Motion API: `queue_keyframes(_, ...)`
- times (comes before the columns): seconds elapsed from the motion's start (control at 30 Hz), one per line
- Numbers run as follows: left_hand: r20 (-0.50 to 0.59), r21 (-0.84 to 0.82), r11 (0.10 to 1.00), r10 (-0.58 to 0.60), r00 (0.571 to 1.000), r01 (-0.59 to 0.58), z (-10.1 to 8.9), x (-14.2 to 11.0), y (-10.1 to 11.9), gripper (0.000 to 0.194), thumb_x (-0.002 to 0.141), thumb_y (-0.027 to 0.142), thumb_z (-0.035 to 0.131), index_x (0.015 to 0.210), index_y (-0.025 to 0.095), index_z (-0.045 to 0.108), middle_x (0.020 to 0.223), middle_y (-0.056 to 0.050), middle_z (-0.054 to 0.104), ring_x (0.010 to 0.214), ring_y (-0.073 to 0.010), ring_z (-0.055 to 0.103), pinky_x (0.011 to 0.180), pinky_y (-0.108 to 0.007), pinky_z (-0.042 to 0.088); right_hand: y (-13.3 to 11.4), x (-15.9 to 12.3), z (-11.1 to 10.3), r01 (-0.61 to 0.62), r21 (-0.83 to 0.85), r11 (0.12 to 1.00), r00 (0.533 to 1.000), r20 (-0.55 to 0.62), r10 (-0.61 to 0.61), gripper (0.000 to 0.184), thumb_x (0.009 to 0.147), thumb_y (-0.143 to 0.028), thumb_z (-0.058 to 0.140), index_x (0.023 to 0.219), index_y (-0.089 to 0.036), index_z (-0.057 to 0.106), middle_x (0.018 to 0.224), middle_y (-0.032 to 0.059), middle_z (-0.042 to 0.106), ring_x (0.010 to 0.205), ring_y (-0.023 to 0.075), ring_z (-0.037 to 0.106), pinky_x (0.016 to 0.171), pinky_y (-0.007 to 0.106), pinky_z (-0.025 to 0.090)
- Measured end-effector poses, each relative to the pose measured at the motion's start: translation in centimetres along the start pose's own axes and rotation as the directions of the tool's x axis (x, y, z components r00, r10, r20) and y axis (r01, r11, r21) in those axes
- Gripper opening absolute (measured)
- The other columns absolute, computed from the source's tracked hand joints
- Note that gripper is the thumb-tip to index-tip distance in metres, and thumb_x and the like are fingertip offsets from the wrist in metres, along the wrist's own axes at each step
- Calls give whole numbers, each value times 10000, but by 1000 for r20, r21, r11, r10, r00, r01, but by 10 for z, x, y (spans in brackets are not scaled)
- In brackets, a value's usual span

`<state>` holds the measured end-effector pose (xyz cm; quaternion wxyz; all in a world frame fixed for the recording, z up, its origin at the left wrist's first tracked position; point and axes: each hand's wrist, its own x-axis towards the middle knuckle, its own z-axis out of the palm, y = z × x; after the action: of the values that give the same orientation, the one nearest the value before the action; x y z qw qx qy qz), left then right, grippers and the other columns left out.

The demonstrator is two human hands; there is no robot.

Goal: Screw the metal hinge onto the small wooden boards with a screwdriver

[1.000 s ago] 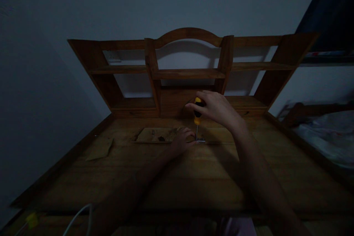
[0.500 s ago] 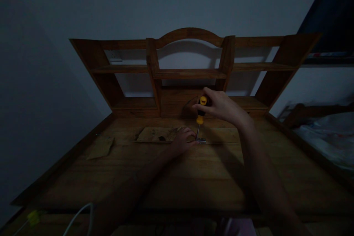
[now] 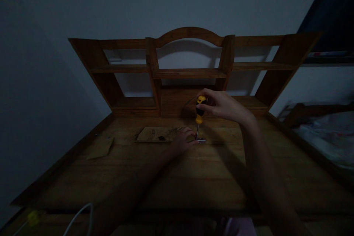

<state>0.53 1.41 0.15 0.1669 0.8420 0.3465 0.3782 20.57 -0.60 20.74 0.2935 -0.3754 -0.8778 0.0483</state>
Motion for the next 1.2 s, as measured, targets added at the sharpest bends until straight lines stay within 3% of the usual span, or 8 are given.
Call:
queue_keyframes(0.2, -1, 16, 1000, 5, 1000, -5, 1, -1, 0, 237, 827, 420, 713, 899, 202, 652, 975, -37, 619, 973, -199, 574, 877, -342, 457, 1, 4, 15, -43, -218, 975, 994, -109, 20, 356, 920, -552, 513, 890, -201, 561, 832, 51, 640, 751, 199, 584, 667, 300, 377)
queue_keyframes(0.33, 1, 42, 999, 3, 1000, -3, 2, -1, -1, 247, 826, 428, 712, 906, 202, 654, 980, -38, 619, 984, -202, 569, 897, -351, 457, 2, 3, 12, 16, -139, 990, 999, -31, -21, 281, 888, -404, 583, 1080, -200, 593, 1064, 74, 652, 914, 217, 604, 785, 311, 421)
queue_keyframes(0.43, 34, 59, 998, 11, 999, -13, -1, -1, -2, 244, 820, 401, 724, 936, 199, 649, 1006, -44, 615, 1005, -202, 569, 904, -345, 466, 3, 2, 5, 39, -21, 999, 999, 38, -39, 317, 887, -288, 574, 1196, -218, 580, 1091, 37, 669, 865, 175, 623, 770, 277, 431)
queue_keyframes(0.73, 213, 262, 954, 91, 973, -146, -22, -6, -10, 379, 917, 387, 591, 1262, 231, 578, 1298, -67, 592, 1195, -233, 550, 1022, -380, 440, 7, 7, 17, -41, -173, 984, 996, -90, 26, 336, 904, -540, 552, 908, -205, 589, 819, 44, 655, 746, 199, 600, 664, 295, 384)
queue_keyframes(0.9, 293, 356, 896, 164, 942, -267, -18, -7, -11, 314, 959, 333, 517, 1246, 233, 595, 1342, -63, 599, 1189, -218, 589, 1001, -355, 456, 5, 6, 16, 31, -90, 995, 998, -48, -35, 334, 896, -423, 583, 1166, -226, 583, 1121, 76, 659, 985, 237, 608, 835, 338, 428)
queue_keyframes(1.0, 332, 397, 865, 177, 926, -308, -17, -7, -8, 297, 970, 285, 487, 1242, 231, 594, 1356, -74, 594, 1191, -207, 597, 968, -337, 478, 4, 5, 11, 59, -2, 998, 998, 14, -59, 419, 890, -314, 577, 1301, -254, 526, 1166, 45, 650, 926, 199, 622, 816, 311, 437)
queue_keyframes(1.07, 346, 416, 851, 178, 921, -321, -16, -7, -6, 288, 976, 274, 471, 1229, 220, 599, 1353, -85, 598, 1194, -206, 597, 962, -343, 485, 5, 4, 10, 52, 13, 999, 998, 25, -52, 394, 894, -310, 574, 1282, -254, 537, 1092, 28, 668, 820, 173, 623, 765, 292, 435)
queue_keyframes(1.2, 335, 432, 837, 197, 921, -336, -16, -7, -5, 269, 971, 267, 481, 1194, 204, 617, 1326, -105, 618, 1164, -209, 621, 925, -345, 511, 7, 7, 16, 47, -69, 997, 997, -61, -51, 283, 893, -417, 597, 1092, -215, 591, 989, 46, 672, 846, 193, 615, 747, 291, 418)
